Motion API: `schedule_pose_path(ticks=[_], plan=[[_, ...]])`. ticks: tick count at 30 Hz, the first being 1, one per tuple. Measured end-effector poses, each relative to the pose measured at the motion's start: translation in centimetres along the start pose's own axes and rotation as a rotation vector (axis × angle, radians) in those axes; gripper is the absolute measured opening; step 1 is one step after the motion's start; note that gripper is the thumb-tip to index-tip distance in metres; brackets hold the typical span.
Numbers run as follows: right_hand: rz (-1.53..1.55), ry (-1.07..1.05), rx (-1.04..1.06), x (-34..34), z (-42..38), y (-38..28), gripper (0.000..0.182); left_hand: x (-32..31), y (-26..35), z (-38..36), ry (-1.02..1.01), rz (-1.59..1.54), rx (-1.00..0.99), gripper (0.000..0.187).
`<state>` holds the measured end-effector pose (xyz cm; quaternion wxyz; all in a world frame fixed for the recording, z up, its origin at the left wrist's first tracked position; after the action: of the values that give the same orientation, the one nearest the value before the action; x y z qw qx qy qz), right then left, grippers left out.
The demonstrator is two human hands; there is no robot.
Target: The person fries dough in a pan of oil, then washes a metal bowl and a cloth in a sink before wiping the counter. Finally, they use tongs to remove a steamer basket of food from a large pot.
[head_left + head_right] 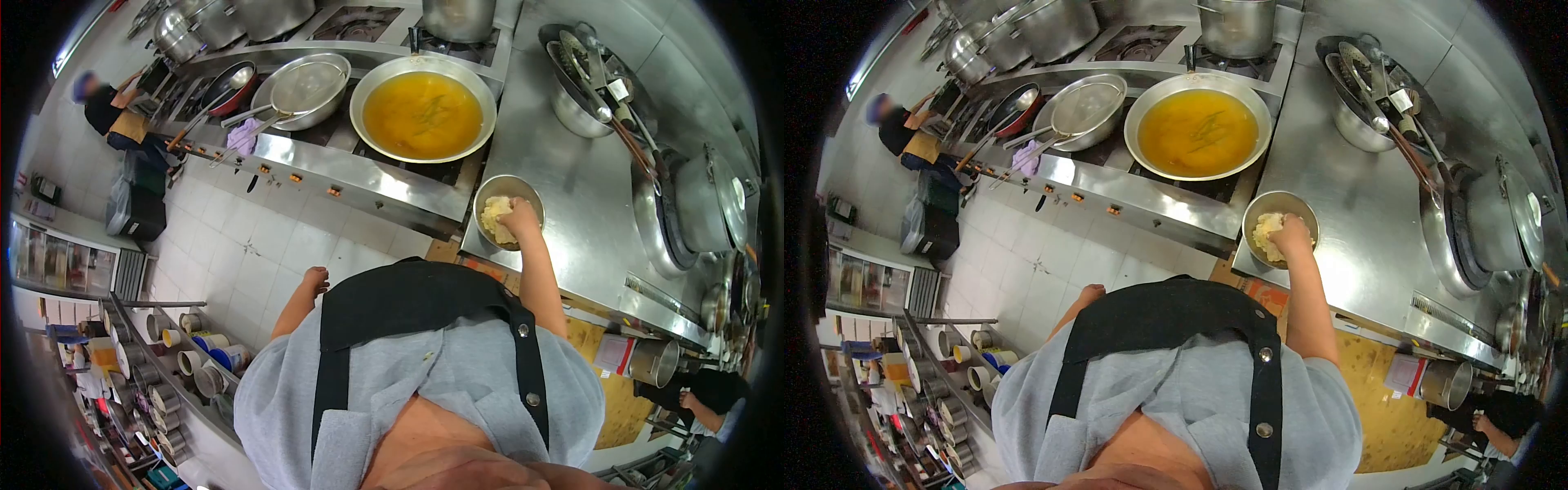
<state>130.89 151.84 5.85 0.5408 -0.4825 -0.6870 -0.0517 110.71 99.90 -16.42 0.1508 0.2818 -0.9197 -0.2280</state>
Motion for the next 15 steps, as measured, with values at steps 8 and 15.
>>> schedule_pose_path(ticks=[8, 15], plan=[[0.071, -0.003, 0.112, -0.1, -0.5, -0.4, 0.034, -0.2, -3.3, 0.9, 0.033, -0.142, -0.057, 0.03], [0.152, -0.046, 0.21, 0.5, -0.3, 0.0, 0.037, -1.9, -2.2, -2.2, 0.159, -0.26, 0.035, 0.034]])
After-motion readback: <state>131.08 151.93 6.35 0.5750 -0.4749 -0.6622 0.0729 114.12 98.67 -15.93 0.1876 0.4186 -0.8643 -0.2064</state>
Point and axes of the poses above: each hand's wrist, its own z-axis towards the middle knuckle, its own x-axis out of the back of the hand, y = z × x, the point moved 4 cm from there along z, towards the middle knuckle, and after that the axes turned 12 degrees about -y, right-handed, at the moved point
